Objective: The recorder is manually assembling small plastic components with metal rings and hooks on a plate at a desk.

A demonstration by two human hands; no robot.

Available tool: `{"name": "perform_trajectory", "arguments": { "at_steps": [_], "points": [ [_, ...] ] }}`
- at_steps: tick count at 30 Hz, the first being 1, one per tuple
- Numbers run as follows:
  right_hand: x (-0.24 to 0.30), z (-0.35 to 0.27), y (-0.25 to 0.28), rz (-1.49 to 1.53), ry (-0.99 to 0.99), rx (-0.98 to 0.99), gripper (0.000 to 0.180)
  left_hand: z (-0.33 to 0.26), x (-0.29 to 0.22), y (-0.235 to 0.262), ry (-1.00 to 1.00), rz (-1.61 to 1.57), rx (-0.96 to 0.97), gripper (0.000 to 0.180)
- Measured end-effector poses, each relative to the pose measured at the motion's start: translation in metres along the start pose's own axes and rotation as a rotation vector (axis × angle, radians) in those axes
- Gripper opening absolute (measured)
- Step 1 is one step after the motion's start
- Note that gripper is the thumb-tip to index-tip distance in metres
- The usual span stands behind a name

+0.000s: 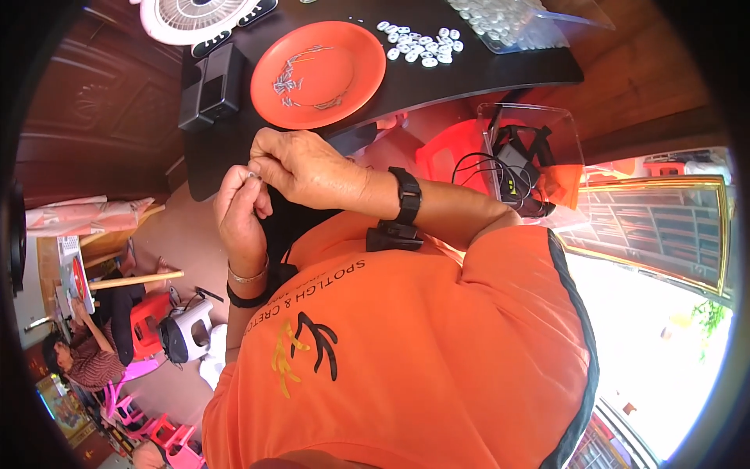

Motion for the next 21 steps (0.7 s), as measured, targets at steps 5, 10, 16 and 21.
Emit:
{"name": "perform_trajectory", "arguments": {
  "at_steps": [5, 10, 16, 21],
  "points": [
    [0.007, 0.002, 0.023, -0.033, 0.023, -0.004, 0.013, 0.012, 0.001, 0.001, -0.025, 0.040, 0.025, 0.019],
    [-0.009, 0.008, 0.112, -0.358, -0.083, -0.270, 0.013, 0.034, 0.008, 0.006, -0.050, 0.084, -0.039, 0.017],
    [-0.031, 0.004, 0.184, -0.737, -0.154, -0.326, 0.019, 0.061, 0.021, -0.001, -0.047, 0.122, 0.098, 0.023],
    [-0.060, 0.030, 0.230, -0.951, -0.166, -0.269, 0.020, 0.071, 0.024, -0.007, -0.063, 0.084, 0.170, 0.026]
  ]
}}
Point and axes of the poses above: each hand's wrist, its own z-axis towards the middle knuckle, its own y-axis out of the back of the hand, x = y × z, the point moved 5 cm from there along z, towards the middle knuckle, and after that the axes turned 2 degrees about z, right-handed, at the moved point
